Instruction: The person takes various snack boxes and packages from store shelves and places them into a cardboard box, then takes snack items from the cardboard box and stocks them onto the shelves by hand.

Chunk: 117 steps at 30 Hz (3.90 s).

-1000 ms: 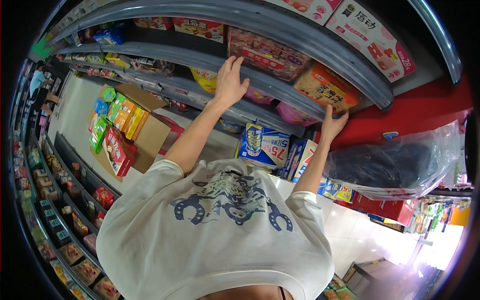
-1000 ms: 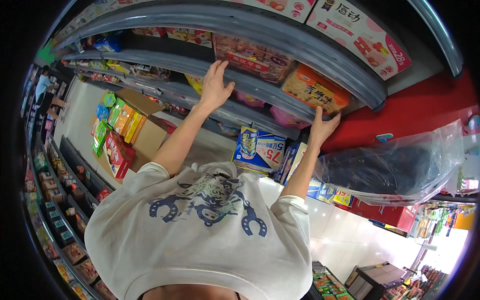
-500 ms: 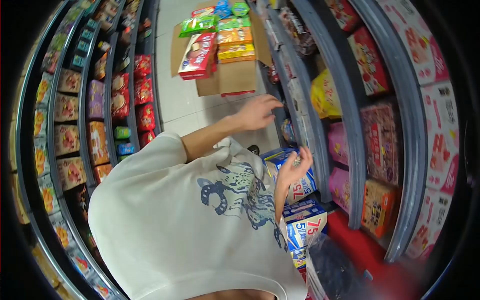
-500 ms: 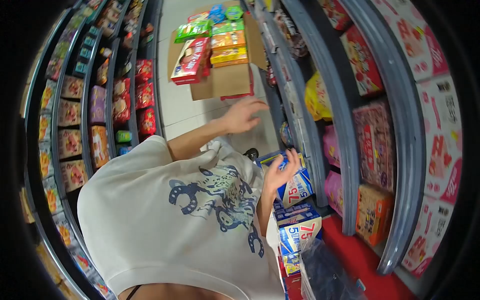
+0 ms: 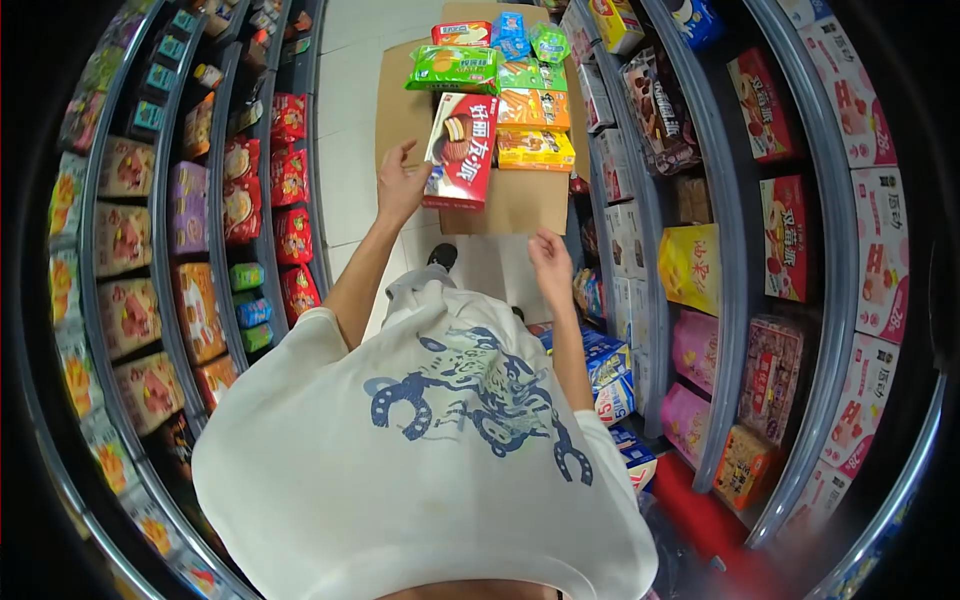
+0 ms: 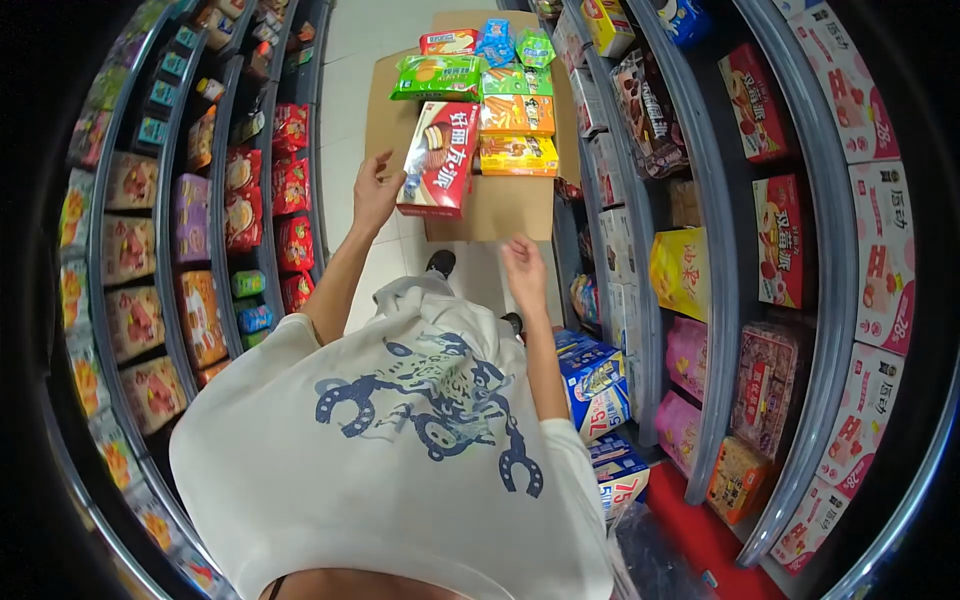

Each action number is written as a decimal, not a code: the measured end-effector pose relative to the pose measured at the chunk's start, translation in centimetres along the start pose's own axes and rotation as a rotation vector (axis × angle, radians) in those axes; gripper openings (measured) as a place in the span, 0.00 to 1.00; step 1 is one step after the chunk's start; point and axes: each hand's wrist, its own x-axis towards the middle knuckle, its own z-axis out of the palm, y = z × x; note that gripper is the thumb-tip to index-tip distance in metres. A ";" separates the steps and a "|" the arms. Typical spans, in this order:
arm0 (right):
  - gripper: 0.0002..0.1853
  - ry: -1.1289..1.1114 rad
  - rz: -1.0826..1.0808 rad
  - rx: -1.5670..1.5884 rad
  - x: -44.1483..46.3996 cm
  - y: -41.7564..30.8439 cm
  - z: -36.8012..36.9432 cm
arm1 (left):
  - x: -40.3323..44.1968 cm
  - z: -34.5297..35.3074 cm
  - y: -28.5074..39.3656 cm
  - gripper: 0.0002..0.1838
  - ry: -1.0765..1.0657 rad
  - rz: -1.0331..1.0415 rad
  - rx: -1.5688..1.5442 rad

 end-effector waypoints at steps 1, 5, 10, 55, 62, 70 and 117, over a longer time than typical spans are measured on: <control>0.24 0.010 0.069 0.039 1.6 -0.5 2.2 | 1.4 0.9 -2.3 0.33 -0.074 -0.117 -0.053; 0.32 -0.023 0.340 0.097 6.2 -1.7 8.7 | 3.3 0.3 -1.7 0.35 -0.401 -0.422 -0.300; 0.32 -0.078 0.427 0.142 7.4 -4.5 11.1 | 2.6 1.1 -3.7 0.31 -0.502 -0.251 -0.347; 0.30 1.042 -0.520 -0.678 -13.8 -20.6 -25.0 | -0.9 19.6 41.3 0.33 -0.759 1.723 -0.067; 0.22 1.296 -0.456 -1.244 -16.5 -19.5 -31.2 | -1.3 26.5 44.4 0.27 -0.692 1.771 -0.048; 0.23 1.150 0.087 -1.327 -14.2 -17.7 -34.6 | -2.4 33.0 45.2 0.26 -0.752 1.790 -0.043; 0.24 -0.262 0.457 -0.001 17.7 2.0 9.8 | 6.3 7.2 -7.0 0.32 -0.402 -0.733 -0.497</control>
